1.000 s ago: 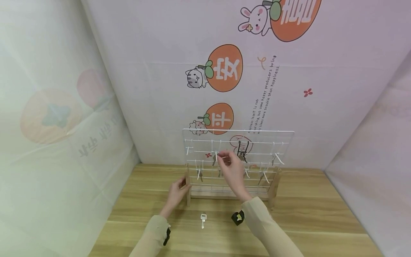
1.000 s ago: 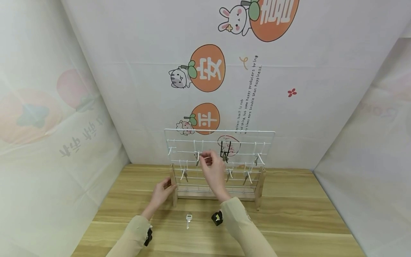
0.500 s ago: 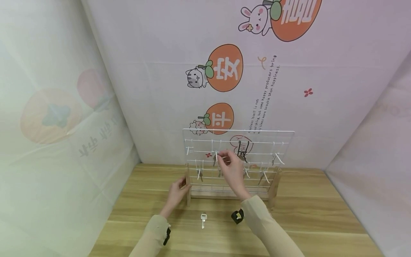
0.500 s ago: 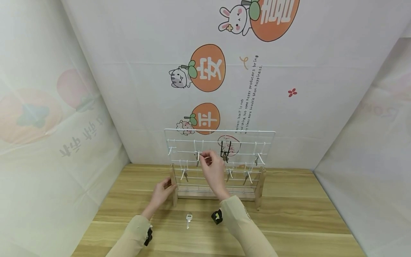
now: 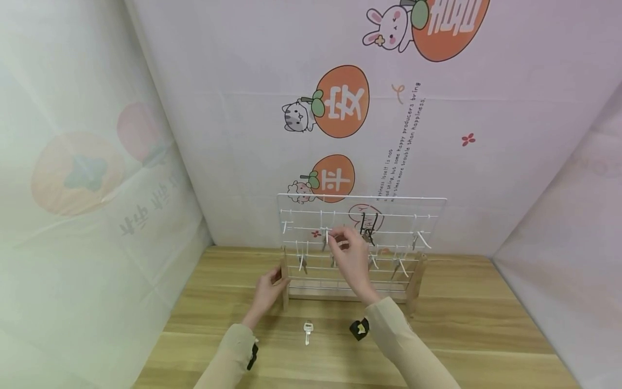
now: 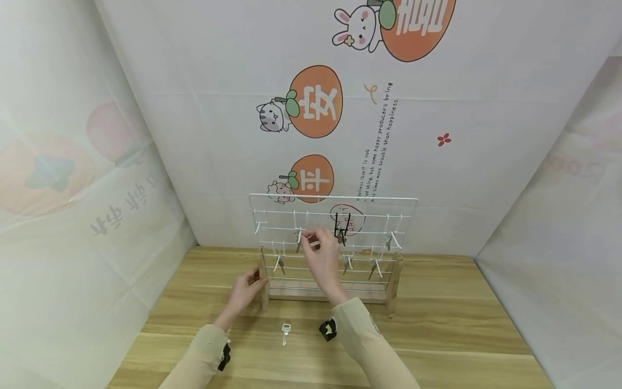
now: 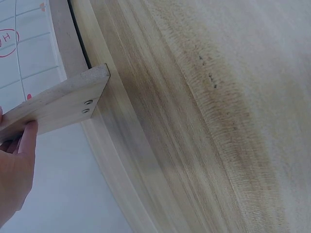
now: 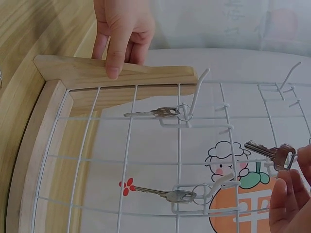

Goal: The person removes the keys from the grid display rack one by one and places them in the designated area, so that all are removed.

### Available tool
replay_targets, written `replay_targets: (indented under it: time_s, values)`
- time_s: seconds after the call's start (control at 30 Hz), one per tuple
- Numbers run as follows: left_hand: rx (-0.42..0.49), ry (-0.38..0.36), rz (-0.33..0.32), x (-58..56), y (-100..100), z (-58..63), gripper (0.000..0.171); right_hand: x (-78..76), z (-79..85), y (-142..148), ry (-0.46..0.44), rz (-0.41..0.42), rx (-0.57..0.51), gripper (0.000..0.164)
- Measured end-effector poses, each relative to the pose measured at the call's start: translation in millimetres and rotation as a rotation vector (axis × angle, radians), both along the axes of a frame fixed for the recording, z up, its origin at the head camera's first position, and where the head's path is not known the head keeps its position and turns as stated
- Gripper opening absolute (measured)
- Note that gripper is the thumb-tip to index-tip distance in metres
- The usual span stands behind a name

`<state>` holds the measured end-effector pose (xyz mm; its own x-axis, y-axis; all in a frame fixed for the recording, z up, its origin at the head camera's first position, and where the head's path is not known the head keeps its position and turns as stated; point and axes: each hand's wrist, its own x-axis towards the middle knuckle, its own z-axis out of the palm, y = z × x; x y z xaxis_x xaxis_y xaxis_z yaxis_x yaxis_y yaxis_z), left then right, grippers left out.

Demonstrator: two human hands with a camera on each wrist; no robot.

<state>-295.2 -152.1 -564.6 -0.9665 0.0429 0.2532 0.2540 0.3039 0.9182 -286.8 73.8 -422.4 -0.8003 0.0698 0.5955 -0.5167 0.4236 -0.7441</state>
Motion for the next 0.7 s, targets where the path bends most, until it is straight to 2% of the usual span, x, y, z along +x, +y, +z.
replay_targets:
  time_s: [0.3, 0.7]
  values:
    - [0.017, -0.013, -0.002, -1.5, 0.4, 0.0, 0.054, 4.3, 1.2, -1.1, 0.046, 0.006, 0.006, 0.004]
    - [0.009, 0.005, -0.001, -1.9, -0.3, -2.4, 0.053, 6.5, 1.0, -2.1, 0.020, 0.009, -0.003, 0.005]
